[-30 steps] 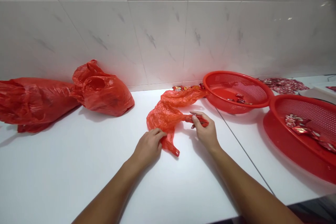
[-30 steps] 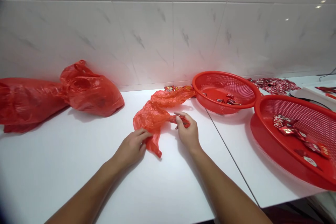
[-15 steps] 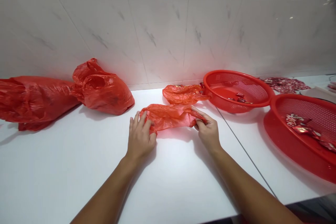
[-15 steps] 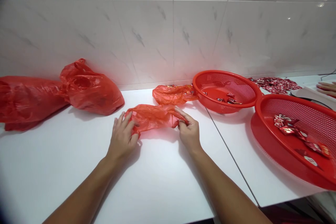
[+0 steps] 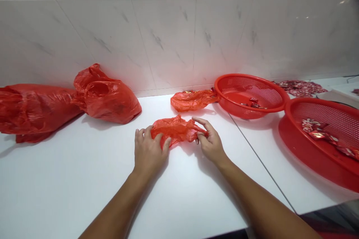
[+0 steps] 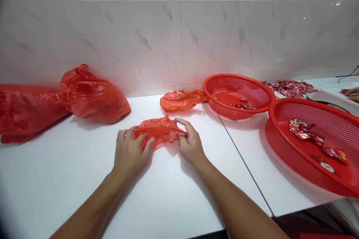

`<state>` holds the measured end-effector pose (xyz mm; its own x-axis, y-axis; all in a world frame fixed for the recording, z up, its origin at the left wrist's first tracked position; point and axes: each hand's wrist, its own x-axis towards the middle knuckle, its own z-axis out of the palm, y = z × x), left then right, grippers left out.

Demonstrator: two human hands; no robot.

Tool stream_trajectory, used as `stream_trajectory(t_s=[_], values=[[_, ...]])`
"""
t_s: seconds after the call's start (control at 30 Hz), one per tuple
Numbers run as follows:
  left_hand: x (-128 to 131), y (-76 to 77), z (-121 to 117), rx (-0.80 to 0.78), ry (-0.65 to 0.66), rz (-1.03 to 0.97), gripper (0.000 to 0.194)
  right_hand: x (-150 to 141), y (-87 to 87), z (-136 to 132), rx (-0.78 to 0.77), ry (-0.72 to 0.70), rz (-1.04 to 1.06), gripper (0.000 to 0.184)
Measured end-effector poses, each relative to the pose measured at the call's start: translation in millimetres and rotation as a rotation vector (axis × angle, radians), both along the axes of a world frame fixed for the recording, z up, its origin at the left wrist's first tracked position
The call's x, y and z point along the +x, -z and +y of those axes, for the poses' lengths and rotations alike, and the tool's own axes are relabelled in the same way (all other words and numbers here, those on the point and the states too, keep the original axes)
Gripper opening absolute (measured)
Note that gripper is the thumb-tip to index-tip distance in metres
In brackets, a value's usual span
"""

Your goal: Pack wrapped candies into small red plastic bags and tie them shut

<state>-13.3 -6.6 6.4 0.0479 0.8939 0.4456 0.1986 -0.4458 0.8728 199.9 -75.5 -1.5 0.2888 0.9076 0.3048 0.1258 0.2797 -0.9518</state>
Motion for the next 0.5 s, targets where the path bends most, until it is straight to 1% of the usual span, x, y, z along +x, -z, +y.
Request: stream_trajectory(t_s=[0.07,0.1,0.17,0.23,0.3,0.33,0.4,0.47,0.5], values=[[-1.6,1.4,0.2,0.01,-0.025,0.084,0.016,-1.0,-0.9,-0.7,-0.007,-0.011,-0.018,0.053],[-1.2,2.5,-1.1,-0.005,-0.01,0.127,0.014,-1.8,-1.2,-1.2,-0.006,-0.016,-0.032,0.054],[2.0,6.8,-4.3,-0.079,0.069,0.156,0.016,-4.0,-1.8,-3.1,0.006,-0.032,-0.058,0.056],[6.0,13.8,-5.6,-0.182,0.164,0.084,0.023,-6.9,-3.0,-6.3,0.031,-0.064,-0.058,0.059],[7.6,20.7,-2.9,-0.273,0.214,-0.017,0.026,-9.7,-5.0,-9.9,0.081,-0.098,-0.026,0.06],[6.8,23.0,-0.2,-0.3,0.211,-0.048,0.025,-10.8,-5.9,-11.3,0.111,-0.106,-0.01,0.059],[2.5,23.4,6.4,-0.314,0.135,-0.001,0.023,-11.4,-7.0,-12.2,0.171,-0.086,0.016,0.054],[-3.3,17.4,11.2,-0.301,0.019,0.112,0.027,-8.9,-7.1,-9.9,0.193,-0.017,0.048,0.049],[-6.1,12.6,12.1,-0.297,-0.022,0.226,0.031,-6.4,-7.4,-8.4,0.189,0.023,0.072,0.047]])
